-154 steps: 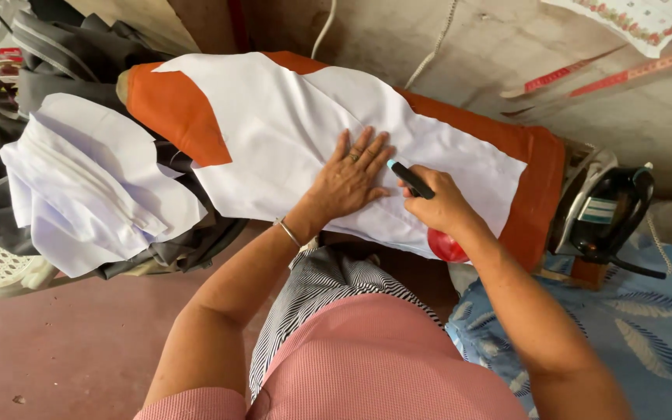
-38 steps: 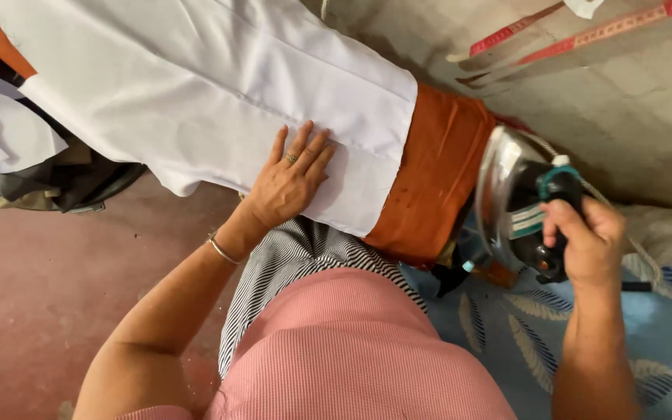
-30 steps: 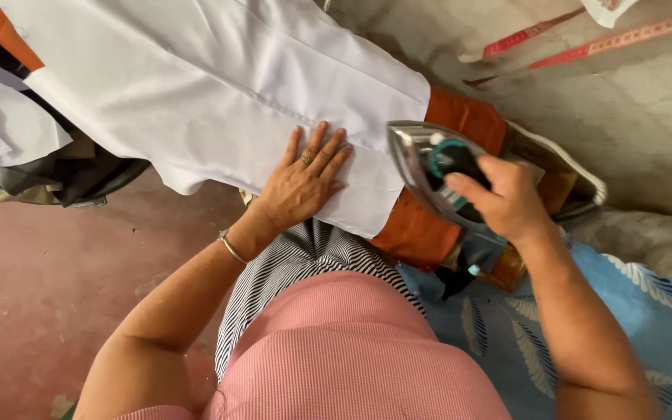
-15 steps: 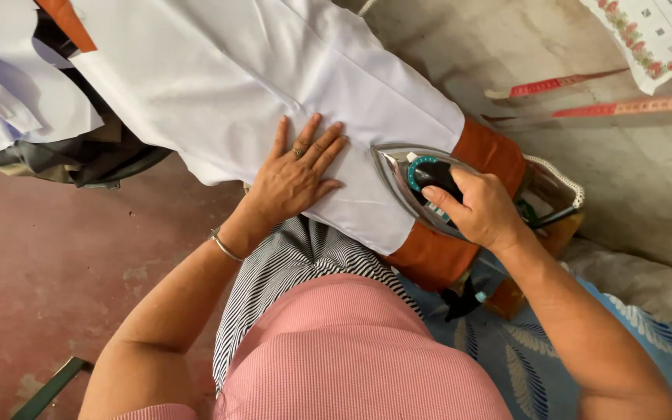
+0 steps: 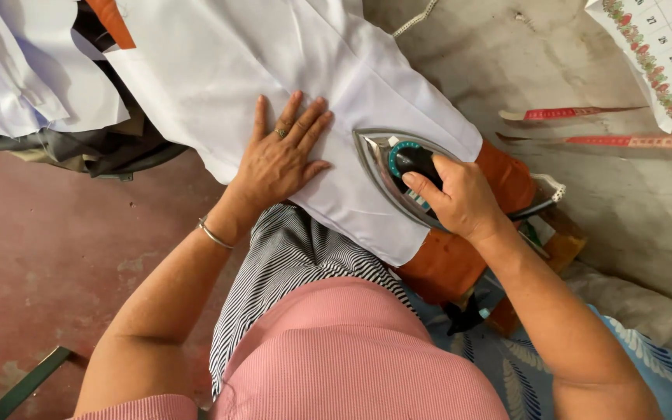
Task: Ironing a white garment on an ironing board using a spray bottle and an iron
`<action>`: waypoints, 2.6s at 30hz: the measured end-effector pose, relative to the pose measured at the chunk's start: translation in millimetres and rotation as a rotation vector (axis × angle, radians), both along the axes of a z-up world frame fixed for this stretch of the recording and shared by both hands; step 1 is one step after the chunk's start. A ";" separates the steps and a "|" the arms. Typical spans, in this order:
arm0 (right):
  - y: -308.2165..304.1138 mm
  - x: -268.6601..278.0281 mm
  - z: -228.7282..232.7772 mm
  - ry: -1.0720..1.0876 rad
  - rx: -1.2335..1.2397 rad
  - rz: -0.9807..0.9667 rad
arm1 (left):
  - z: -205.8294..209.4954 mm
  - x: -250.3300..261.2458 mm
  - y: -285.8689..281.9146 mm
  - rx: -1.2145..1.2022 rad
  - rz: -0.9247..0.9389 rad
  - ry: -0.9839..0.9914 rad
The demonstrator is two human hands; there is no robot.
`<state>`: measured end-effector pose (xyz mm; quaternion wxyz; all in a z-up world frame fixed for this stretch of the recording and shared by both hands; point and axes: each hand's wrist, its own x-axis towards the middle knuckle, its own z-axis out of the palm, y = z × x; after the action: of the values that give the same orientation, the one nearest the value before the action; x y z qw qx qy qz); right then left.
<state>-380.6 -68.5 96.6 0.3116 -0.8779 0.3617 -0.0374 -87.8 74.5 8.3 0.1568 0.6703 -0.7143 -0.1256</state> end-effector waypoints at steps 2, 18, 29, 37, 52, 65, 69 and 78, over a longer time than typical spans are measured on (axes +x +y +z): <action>0.9 -5.4 4.9 -0.003 0.040 -0.012 | 1.3 1.5 0.9 0.004 0.005 -0.002; 3.3 -11.7 14.4 0.267 -0.281 0.187 | 3.7 4.1 -1.3 0.035 -0.004 0.022; -6.2 -64.7 0.2 0.001 0.205 -0.235 | -11.0 -69.2 -2.6 -0.161 -0.119 0.034; -3.0 -106.0 31.5 -0.135 0.211 -0.475 | -22.8 -103.4 7.6 -0.168 -0.234 0.032; 9.2 -93.3 40.6 -0.090 0.096 -0.234 | 24.7 -105.8 -4.2 0.200 -0.285 -0.092; 5.5 -77.1 37.6 -0.110 0.073 -0.147 | 2.6 -96.7 -3.2 0.108 -0.310 -0.020; 4.7 -71.1 37.9 -0.097 0.086 -0.108 | -13.8 -89.5 -0.3 0.037 -0.267 0.007; -9.8 -29.9 29.2 -0.121 0.061 -0.008 | -15.9 -48.3 -3.2 -0.022 -0.155 -0.018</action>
<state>-410.4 -78.3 125.9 0.3596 -0.8625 0.3468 -0.0808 -136.2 71.3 -7.6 0.1478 0.6122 -0.7669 -0.1235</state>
